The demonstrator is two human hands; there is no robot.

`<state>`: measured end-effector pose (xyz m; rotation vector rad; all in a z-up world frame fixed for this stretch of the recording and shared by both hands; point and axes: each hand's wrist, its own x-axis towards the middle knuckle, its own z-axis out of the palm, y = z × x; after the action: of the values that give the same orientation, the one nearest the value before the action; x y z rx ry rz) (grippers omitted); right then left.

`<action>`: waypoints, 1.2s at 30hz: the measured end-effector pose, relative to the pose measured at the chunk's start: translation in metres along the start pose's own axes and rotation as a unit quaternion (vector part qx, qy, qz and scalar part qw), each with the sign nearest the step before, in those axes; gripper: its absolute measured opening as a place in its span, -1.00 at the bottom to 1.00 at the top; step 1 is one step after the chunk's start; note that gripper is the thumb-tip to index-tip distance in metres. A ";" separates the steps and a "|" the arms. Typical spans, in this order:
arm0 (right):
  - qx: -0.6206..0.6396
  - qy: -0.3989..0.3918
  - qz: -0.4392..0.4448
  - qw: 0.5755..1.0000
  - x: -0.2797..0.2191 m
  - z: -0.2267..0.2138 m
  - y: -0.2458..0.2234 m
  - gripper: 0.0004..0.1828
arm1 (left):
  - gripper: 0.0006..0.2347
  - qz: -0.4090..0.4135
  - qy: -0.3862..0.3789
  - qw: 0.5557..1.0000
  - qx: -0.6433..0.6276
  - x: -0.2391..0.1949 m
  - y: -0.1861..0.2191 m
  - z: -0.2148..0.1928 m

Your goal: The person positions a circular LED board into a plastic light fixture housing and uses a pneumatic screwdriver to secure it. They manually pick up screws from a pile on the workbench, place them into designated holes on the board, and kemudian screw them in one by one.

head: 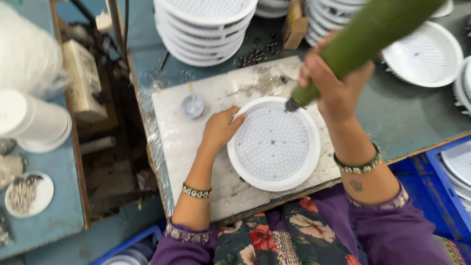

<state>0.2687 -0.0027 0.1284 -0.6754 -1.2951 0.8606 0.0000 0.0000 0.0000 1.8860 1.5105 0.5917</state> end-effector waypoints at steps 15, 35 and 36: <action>-0.513 -0.201 0.066 0.832 -0.165 -0.058 0.014 0.00 | -0.73 -0.040 -0.012 0.999 -0.025 0.004 0.005 -0.003; -0.189 0.322 0.077 0.924 -0.200 -0.231 0.047 -0.70 | -0.51 -0.036 -0.225 0.900 -0.371 -0.017 0.056 0.102; -0.276 0.350 0.061 0.893 -0.186 -0.253 0.043 -0.72 | -0.55 -0.037 -0.241 0.905 -0.349 -0.018 0.055 0.125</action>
<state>0.5005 -0.1271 -0.0483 -1.3835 -0.8204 0.2634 0.1197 -0.0501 -0.0458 1.2764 0.8745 0.4906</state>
